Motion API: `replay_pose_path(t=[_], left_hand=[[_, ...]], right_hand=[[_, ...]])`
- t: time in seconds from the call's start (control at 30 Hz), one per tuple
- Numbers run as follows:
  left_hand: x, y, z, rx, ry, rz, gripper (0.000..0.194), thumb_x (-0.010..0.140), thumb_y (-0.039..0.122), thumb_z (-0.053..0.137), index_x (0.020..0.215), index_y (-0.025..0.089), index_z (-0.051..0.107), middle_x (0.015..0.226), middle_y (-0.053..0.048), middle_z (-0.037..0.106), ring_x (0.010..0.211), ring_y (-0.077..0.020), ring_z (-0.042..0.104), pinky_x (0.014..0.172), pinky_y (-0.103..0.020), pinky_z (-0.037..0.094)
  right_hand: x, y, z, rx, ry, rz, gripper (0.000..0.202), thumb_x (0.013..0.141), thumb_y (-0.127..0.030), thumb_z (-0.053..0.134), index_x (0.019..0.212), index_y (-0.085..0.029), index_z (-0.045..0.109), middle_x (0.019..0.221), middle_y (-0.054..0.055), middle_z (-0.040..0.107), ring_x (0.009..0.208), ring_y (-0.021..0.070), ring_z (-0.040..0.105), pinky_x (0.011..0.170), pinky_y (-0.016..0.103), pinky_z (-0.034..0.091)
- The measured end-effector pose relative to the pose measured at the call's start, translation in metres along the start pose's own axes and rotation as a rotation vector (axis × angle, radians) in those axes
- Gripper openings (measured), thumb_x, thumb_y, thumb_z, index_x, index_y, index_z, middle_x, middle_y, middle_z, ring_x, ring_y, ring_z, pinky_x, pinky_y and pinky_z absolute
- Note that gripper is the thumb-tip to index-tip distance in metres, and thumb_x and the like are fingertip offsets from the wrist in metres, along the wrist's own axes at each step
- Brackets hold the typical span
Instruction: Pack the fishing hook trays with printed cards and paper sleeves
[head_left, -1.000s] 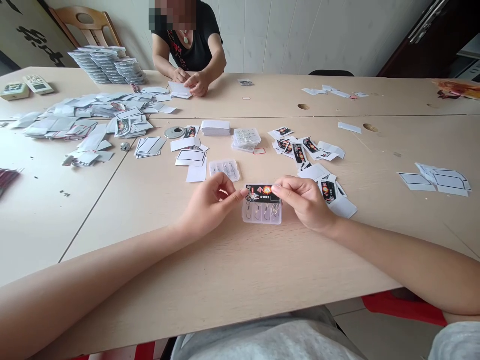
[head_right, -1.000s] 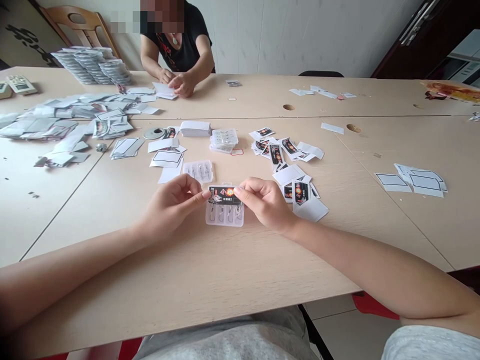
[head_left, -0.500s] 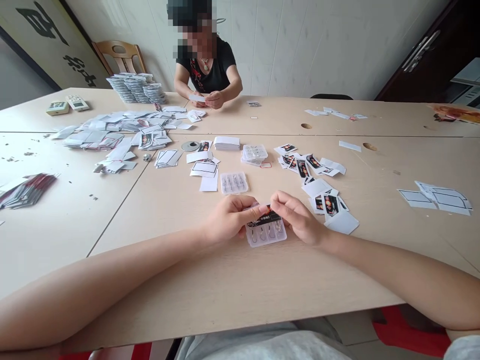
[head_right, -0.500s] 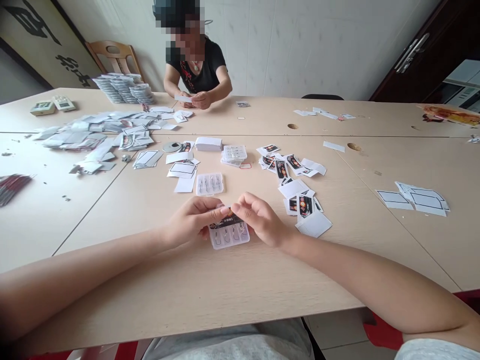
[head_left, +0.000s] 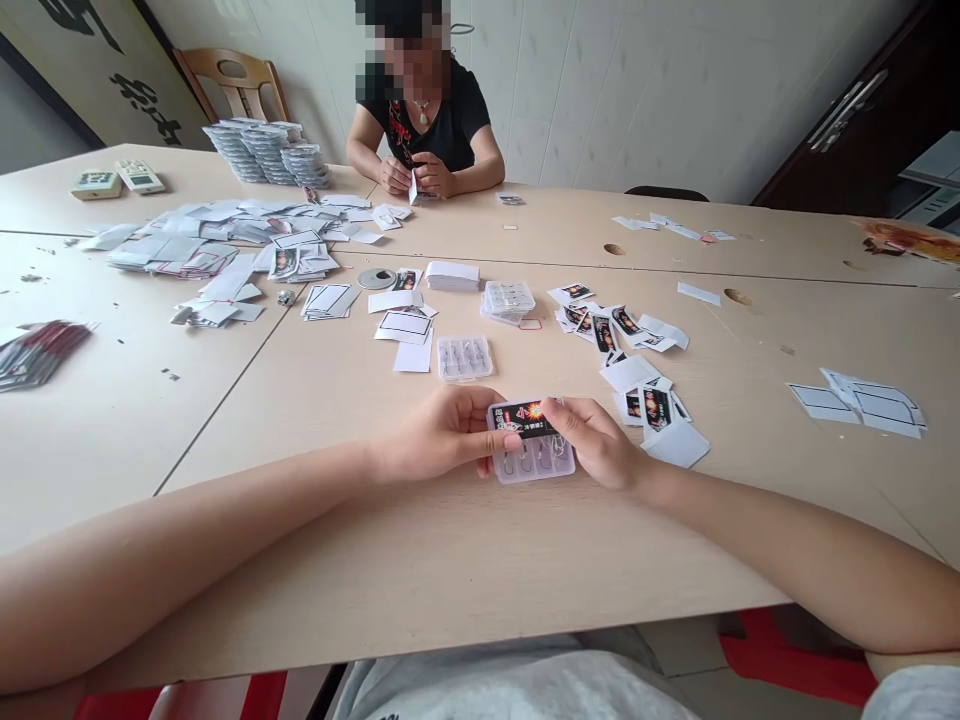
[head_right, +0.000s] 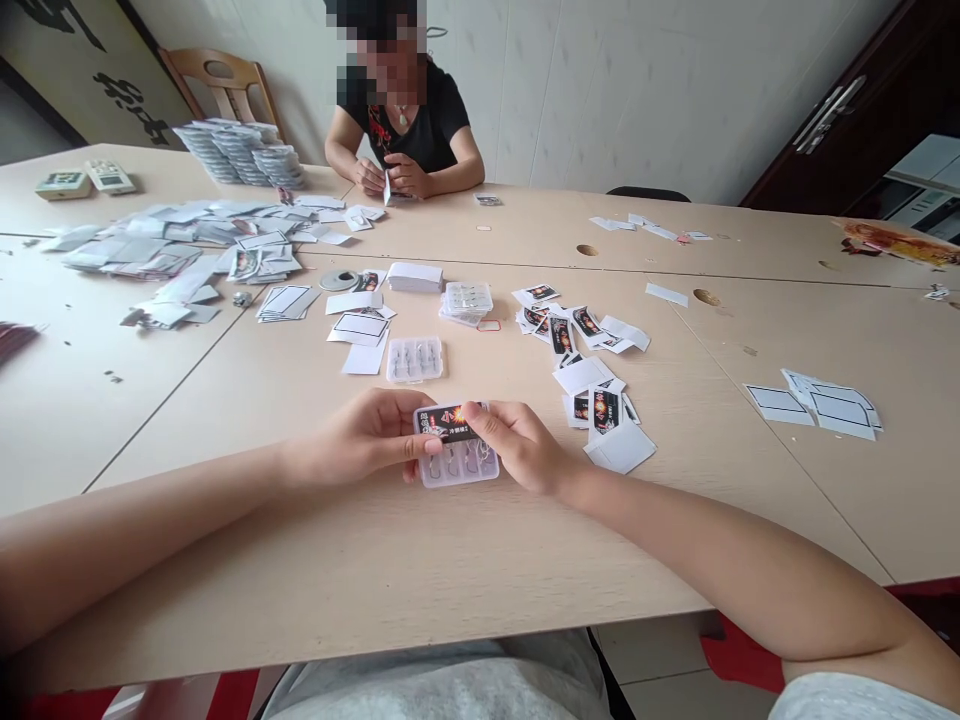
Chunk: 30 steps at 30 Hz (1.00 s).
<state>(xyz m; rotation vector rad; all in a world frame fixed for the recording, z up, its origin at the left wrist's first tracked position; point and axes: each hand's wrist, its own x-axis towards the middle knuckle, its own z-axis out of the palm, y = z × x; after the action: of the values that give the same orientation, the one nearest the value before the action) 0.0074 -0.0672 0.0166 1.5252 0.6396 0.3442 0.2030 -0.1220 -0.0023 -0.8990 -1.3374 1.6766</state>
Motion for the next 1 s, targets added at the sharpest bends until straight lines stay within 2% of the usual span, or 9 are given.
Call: replay_pose_path(t=[0.17, 0.37, 0.57, 0.67, 0.8, 0.93, 1.0], left_hand=[[0.001, -0.001, 0.000, 0.035, 0.014, 0.003, 0.031, 0.074, 0.039, 0.070, 0.088, 0.013, 0.058, 0.071, -0.003, 0.064, 0.060, -0.0135, 0.062, 0.057, -0.027, 0.054], [0.004, -0.003, 0.001, 0.019, -0.024, -0.007, 0.029, 0.074, 0.038, 0.070, 0.085, 0.014, 0.059, 0.068, -0.003, 0.065, 0.057, -0.0127, 0.062, 0.053, -0.025, 0.052], [0.005, -0.005, -0.002, -0.052, -0.127, -0.028, 0.031, 0.073, 0.036, 0.072, 0.088, 0.012, 0.061, 0.075, -0.006, 0.066, 0.061, -0.0142, 0.062, 0.051, -0.025, 0.053], [0.006, -0.006, -0.006, -0.073, -0.177, -0.025, 0.031, 0.074, 0.037, 0.071, 0.090, 0.012, 0.062, 0.074, -0.005, 0.065, 0.063, -0.0145, 0.063, 0.051, -0.024, 0.053], [0.006, -0.005, -0.011, -0.072, -0.209, -0.026, 0.031, 0.078, 0.038, 0.068, 0.094, 0.012, 0.062, 0.076, -0.005, 0.065, 0.064, -0.0136, 0.064, 0.055, -0.023, 0.054], [0.006, -0.003, -0.010, -0.037, -0.198, -0.060, 0.041, 0.088, 0.050, 0.050, 0.082, 0.011, 0.060, 0.073, -0.008, 0.067, 0.057, -0.0125, 0.063, 0.052, -0.024, 0.054], [0.007, -0.003, -0.009, -0.012, -0.173, -0.070, 0.044, 0.089, 0.052, 0.047, 0.080, 0.011, 0.058, 0.072, -0.008, 0.067, 0.055, -0.0119, 0.063, 0.051, -0.023, 0.054]], right_hand=[[-0.003, -0.001, 0.003, -0.041, -0.043, 0.022, 0.033, 0.083, -0.048, 0.059, 0.099, -0.020, 0.065, 0.083, 0.006, 0.069, 0.080, 0.0209, 0.067, 0.078, 0.037, 0.053], [-0.003, -0.001, 0.002, -0.090, -0.040, 0.019, 0.027, 0.085, -0.044, 0.057, 0.091, -0.019, 0.065, 0.081, 0.006, 0.067, 0.076, 0.0200, 0.064, 0.075, 0.036, 0.052], [-0.006, 0.001, -0.005, -0.180, 0.085, 0.065, 0.046, 0.086, -0.057, 0.045, 0.064, -0.019, 0.059, 0.055, 0.004, 0.056, 0.057, 0.0176, 0.055, 0.054, 0.030, 0.046], [-0.006, 0.002, -0.006, -0.211, 0.111, 0.080, 0.049, 0.086, -0.058, 0.044, 0.060, -0.019, 0.056, 0.051, 0.002, 0.052, 0.055, 0.0169, 0.053, 0.051, 0.029, 0.043], [-0.005, 0.003, -0.006, -0.220, 0.119, 0.066, 0.049, 0.086, -0.058, 0.043, 0.061, -0.018, 0.057, 0.054, 0.002, 0.053, 0.056, 0.0164, 0.053, 0.053, 0.029, 0.042], [-0.003, 0.002, -0.005, -0.196, 0.051, 0.041, 0.048, 0.088, -0.056, 0.044, 0.068, -0.016, 0.060, 0.066, 0.004, 0.059, 0.063, 0.0166, 0.055, 0.060, 0.029, 0.045], [-0.002, 0.003, -0.004, -0.175, 0.005, 0.028, 0.047, 0.089, -0.055, 0.042, 0.074, -0.015, 0.062, 0.072, 0.005, 0.061, 0.068, 0.0165, 0.056, 0.063, 0.029, 0.045]])
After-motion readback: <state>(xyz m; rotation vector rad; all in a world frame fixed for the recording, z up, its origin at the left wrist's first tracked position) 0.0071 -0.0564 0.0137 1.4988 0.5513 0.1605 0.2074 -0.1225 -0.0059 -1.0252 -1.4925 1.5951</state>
